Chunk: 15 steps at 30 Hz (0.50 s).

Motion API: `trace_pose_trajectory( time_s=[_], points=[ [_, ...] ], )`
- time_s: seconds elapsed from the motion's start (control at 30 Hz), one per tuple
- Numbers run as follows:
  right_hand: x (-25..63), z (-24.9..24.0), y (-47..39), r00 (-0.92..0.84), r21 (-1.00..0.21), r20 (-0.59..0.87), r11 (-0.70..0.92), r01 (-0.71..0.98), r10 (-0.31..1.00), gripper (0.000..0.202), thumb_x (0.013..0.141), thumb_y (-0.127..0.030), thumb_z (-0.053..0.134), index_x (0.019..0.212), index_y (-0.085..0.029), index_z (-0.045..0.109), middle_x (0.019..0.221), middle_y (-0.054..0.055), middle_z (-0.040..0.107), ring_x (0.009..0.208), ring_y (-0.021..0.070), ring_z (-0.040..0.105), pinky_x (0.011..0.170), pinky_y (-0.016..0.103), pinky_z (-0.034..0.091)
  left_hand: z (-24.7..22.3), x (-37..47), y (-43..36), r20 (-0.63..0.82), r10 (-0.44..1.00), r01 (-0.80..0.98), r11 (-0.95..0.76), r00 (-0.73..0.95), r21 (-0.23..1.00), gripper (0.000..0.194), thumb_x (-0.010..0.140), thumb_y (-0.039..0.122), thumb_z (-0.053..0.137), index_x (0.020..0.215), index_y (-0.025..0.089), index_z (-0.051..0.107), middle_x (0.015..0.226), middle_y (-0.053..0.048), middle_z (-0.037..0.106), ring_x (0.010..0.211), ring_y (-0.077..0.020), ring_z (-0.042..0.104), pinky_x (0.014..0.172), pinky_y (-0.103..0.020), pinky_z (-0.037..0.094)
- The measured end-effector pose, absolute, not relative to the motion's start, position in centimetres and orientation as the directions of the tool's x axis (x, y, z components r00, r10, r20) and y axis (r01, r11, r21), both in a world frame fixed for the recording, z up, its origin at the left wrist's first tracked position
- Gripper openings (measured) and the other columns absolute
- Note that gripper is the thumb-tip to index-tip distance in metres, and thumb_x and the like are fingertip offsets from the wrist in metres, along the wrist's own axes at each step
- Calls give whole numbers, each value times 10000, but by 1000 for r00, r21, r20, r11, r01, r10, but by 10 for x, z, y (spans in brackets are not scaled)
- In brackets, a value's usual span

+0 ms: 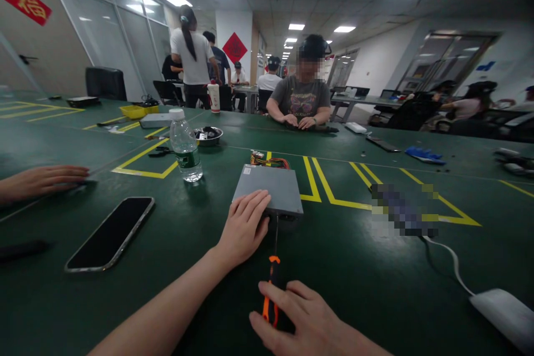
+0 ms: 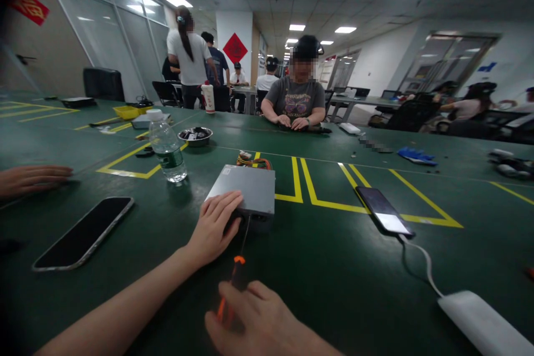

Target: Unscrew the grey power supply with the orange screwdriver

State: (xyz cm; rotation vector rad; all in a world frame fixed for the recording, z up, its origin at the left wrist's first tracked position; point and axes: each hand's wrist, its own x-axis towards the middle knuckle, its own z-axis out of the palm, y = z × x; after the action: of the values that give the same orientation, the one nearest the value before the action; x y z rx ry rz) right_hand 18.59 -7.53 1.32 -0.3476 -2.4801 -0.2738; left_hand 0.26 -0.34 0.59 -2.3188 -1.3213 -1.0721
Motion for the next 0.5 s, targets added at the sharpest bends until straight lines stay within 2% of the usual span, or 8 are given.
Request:
trace_pose_trajectory(
  time_s=[0.07,0.17,0.23,0.37,0.5],
  points=[
    [187,10,-75,-757,120,637,951,285,146,116,872,-189,499,928,-179,600,966,114,671,630,105,612,590,236,476,7,3,-3,700,639,833,-541,319,114,433,851,193,446,1282,199,399,1307,-60,497,1228,-194,407,1018,-380,287],
    [189,5,-73,-737,113,665,960,255,118,76,861,-200,544,810,-159,583,972,117,672,645,100,613,583,225,473,7,3,-3,692,651,835,-535,312,127,416,845,197,452,1260,208,432,1290,-48,516,1215,-189,422,1016,-373,293],
    [189,6,-73,-743,99,657,962,253,128,102,876,-233,526,837,-156,582,972,118,670,682,111,623,622,231,490,7,3,-3,692,654,833,-535,304,140,413,841,197,454,1254,211,440,1282,-51,522,1208,-193,429,1010,-379,299],
    [188,13,-74,-781,111,603,952,285,164,197,893,-240,467,1034,-158,578,976,125,660,779,146,639,637,238,506,8,4,-4,696,653,825,-543,298,156,412,836,191,457,1248,211,444,1276,-56,527,1202,-199,436,998,-388,304],
    [189,10,-75,-738,124,659,948,293,142,126,881,-232,510,922,-149,596,934,115,672,681,114,629,636,235,493,8,5,-5,696,658,825,-539,286,170,406,834,190,457,1240,214,450,1271,-62,530,1194,-207,442,984,-396,304]
  ],
)
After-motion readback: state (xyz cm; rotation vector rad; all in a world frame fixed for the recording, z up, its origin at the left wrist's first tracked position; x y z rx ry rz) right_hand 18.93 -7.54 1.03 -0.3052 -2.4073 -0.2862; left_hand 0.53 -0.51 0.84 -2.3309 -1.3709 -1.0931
